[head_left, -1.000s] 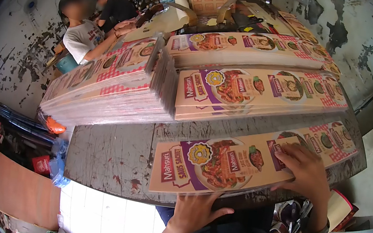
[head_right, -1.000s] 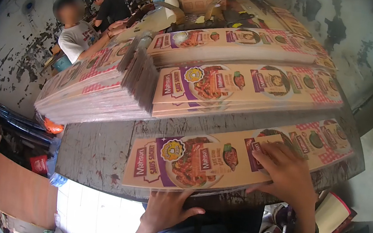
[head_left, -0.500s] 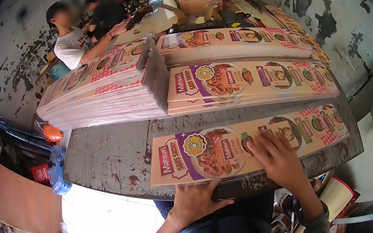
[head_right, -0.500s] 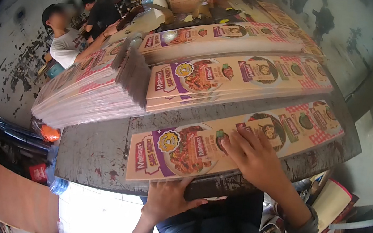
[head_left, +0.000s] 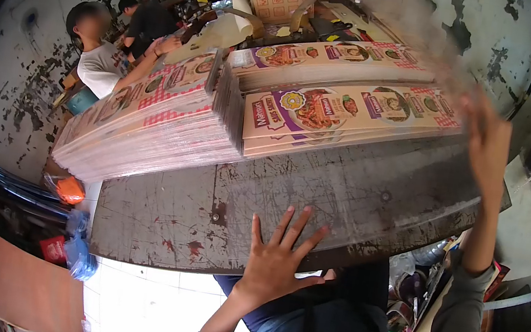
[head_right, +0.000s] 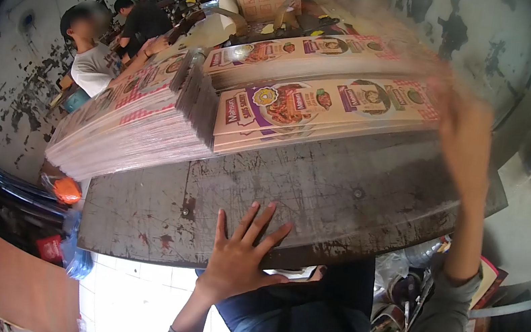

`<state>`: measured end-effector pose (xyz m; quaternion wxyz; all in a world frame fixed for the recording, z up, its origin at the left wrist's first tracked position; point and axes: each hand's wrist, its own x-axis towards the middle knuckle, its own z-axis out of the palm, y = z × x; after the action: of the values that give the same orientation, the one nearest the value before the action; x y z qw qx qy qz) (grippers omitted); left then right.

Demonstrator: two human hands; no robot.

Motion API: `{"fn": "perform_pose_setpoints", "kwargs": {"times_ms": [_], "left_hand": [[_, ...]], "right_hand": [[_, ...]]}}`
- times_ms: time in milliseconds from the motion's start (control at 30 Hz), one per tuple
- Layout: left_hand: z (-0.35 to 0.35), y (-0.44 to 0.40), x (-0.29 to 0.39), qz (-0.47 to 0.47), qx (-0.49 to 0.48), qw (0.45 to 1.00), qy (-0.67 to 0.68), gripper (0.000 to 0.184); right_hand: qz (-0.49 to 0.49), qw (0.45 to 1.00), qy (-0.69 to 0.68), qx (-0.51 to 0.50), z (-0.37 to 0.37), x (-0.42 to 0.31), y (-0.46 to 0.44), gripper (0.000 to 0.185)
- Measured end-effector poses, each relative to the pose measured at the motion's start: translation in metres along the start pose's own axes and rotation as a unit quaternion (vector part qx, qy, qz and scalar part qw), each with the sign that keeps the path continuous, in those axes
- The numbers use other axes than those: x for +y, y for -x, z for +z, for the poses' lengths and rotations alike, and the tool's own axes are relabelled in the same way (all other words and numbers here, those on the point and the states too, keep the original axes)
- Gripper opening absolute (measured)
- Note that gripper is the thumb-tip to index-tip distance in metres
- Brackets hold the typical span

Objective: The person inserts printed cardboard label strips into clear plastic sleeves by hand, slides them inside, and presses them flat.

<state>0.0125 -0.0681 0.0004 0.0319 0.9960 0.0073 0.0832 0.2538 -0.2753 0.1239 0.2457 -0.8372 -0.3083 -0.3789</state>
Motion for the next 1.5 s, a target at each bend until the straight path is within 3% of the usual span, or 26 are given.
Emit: {"fn": "perform_pose_setpoints", "kwargs": {"times_ms": [167,233,267,333,400,467,567,1300,1367,1400,1467,1500], "left_hand": [[-0.001,0.007,-0.006,0.006,-0.01,1.0,0.004,0.09],[-0.001,0.007,-0.006,0.006,-0.017,1.0,0.006,0.089],[-0.001,0.007,-0.006,0.006,-0.019,1.0,0.005,0.088],[-0.001,0.006,-0.005,0.011,-0.025,1.0,-0.007,0.086],[-0.002,0.007,-0.002,0.014,-0.029,0.999,-0.019,0.085],[-0.004,0.004,-0.002,0.006,-0.035,0.999,-0.036,0.082],[0.001,0.005,-0.004,0.014,-0.02,0.999,-0.024,0.081],[0.0,0.001,-0.001,-0.024,-0.059,0.998,0.0,0.079],[-0.001,0.0,-0.001,-0.025,-0.057,0.998,0.001,0.079],[-0.001,0.001,0.0,-0.027,-0.054,0.998,0.002,0.079],[-0.001,0.0,0.0,-0.029,-0.051,0.998,0.003,0.078],[-0.002,0.0,0.0,-0.031,-0.047,0.998,0.004,0.078]], "right_hand": [[-0.029,0.991,-0.004,0.133,0.003,0.047,-0.047,0.03],[-0.173,0.971,-0.003,0.163,0.018,0.042,-0.053,0.036],[-0.177,0.971,-0.006,0.164,0.027,0.04,-0.053,0.036],[-0.226,0.972,-0.008,0.062,0.051,0.037,-0.044,0.049],[-0.173,0.98,-0.069,-0.067,0.09,0.036,-0.02,0.057],[-0.22,0.969,-0.072,-0.088,0.12,0.024,-0.001,0.049],[-0.31,0.944,-0.009,-0.113,0.157,0.023,0.018,0.053],[-0.249,0.948,-0.015,-0.197,0.173,0.007,0.009,0.064],[-0.208,0.919,-0.162,-0.292,0.167,0.013,-0.004,0.068],[-0.208,0.919,-0.162,-0.293,0.162,0.016,-0.012,0.068],[-0.153,0.812,-0.315,-0.466,0.15,0.022,-0.029,0.069],[-0.155,0.813,-0.313,-0.465,0.147,0.024,-0.031,0.069]]}}
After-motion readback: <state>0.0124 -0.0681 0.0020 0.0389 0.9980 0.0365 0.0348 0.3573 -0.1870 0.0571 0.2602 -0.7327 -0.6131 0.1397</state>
